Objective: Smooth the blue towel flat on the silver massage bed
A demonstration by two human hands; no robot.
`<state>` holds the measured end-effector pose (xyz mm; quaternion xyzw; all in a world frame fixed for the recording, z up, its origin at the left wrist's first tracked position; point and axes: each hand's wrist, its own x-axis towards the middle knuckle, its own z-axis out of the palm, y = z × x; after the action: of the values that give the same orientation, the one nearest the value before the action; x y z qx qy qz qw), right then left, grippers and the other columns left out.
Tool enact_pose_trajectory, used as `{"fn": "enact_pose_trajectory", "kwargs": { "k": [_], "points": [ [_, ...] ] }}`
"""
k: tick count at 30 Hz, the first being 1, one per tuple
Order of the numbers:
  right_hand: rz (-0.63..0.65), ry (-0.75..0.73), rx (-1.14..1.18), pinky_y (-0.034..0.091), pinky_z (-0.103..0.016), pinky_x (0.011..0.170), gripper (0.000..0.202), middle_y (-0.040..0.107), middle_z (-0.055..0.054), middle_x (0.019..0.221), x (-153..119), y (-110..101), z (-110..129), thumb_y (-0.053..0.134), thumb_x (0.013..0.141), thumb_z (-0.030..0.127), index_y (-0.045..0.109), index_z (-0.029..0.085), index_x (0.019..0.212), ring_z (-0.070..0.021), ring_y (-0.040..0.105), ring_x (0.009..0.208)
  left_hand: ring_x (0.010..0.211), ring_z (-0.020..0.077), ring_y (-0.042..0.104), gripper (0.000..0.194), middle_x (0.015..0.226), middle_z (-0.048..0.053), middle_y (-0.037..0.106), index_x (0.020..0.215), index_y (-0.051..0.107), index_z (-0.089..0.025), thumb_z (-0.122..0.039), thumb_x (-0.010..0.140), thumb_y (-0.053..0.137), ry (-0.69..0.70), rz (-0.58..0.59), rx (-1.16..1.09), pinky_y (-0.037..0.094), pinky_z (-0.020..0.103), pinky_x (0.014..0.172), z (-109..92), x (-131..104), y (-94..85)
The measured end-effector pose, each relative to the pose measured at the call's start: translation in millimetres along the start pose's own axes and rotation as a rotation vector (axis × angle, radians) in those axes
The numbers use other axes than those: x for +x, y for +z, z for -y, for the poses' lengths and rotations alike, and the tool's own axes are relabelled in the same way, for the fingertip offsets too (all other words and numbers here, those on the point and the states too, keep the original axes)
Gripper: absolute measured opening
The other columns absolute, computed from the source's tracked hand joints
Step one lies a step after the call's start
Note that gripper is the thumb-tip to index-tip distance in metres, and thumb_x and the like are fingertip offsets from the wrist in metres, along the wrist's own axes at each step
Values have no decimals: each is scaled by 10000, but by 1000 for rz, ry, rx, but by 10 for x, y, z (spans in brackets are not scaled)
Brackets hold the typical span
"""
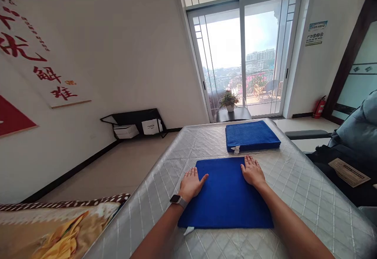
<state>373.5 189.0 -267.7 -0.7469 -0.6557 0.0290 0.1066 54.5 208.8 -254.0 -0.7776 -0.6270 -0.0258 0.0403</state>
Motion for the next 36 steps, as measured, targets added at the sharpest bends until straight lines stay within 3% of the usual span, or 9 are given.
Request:
{"fn": "enact_pose_trajectory", "kwargs": {
  "k": [2,5,10,12,14,18,29,32,36],
  "points": [
    [3,3,9,66,-404,1217,670,174,-108,1630,-7,-17,3,214,1001,425,181,69,1567,-215,127,1508,1436,348,338,947,1528,251,371,1479,380,12,-729,940,139,11,-67,0,244,460,1178,-226,80,-98],
    [5,11,22,68,-403,1218,669,178,-106,1628,-16,-49,13,216,1002,431,184,75,1568,-214,123,1509,1448,300,329,812,1533,196,401,1502,373,-57,-640,990,132,219,-124,-90,268,449,1176,-759,182,-172],
    [39,-23,-11,85,-383,1219,638,137,-88,1639,-46,-79,-11,231,991,342,170,85,1571,-195,88,1514,1455,234,323,667,1549,144,399,1509,374,-132,-539,1034,144,527,-117,-252,293,415,1173,-1739,285,-91],
    [57,-46,-41,89,-367,1219,634,107,-65,1644,-55,-81,-24,253,965,261,174,103,1574,-181,76,1514,1454,239,323,675,1557,141,386,1512,368,-128,-536,1035,119,538,-121,-294,292,425,1175,-1948,325,-44],
    [60,-51,-60,89,-365,1218,638,94,-54,1646,-53,-79,-21,255,954,235,178,109,1574,-178,75,1514,1458,240,316,696,1557,142,384,1513,364,-114,-540,1032,96,504,-111,-322,282,429,1182,-1990,371,-4],
    [39,-26,-52,88,-386,1219,645,146,-93,1637,-10,-61,28,206,991,356,179,67,1567,-200,106,1512,1480,244,261,748,1566,123,371,1509,379,-109,-586,1014,82,410,-108,-309,230,438,1207,-1677,447,61],
    [27,7,-12,70,-391,1215,684,184,-86,1633,21,-33,60,190,991,451,182,89,1571,-202,122,1510,1485,273,244,792,1573,140,346,1538,322,-115,-638,989,96,99,-82,-175,187,461,1205,-219,431,138],
    [30,7,-20,73,-396,1214,686,175,-85,1636,18,-33,72,185,990,452,175,88,1572,-201,116,1510,1493,268,216,815,1585,151,310,1544,294,-95,-649,985,85,78,-73,-172,190,444,1200,-20,385,143],
    [32,2,-50,79,-395,1214,686,183,-83,1634,22,-23,88,185,991,453,186,84,1569,-206,122,1509,1497,257,196,860,1594,154,276,1542,291,-78,-678,971,60,70,-70,-196,189,416,1201,22,345,134]
  ]
}}
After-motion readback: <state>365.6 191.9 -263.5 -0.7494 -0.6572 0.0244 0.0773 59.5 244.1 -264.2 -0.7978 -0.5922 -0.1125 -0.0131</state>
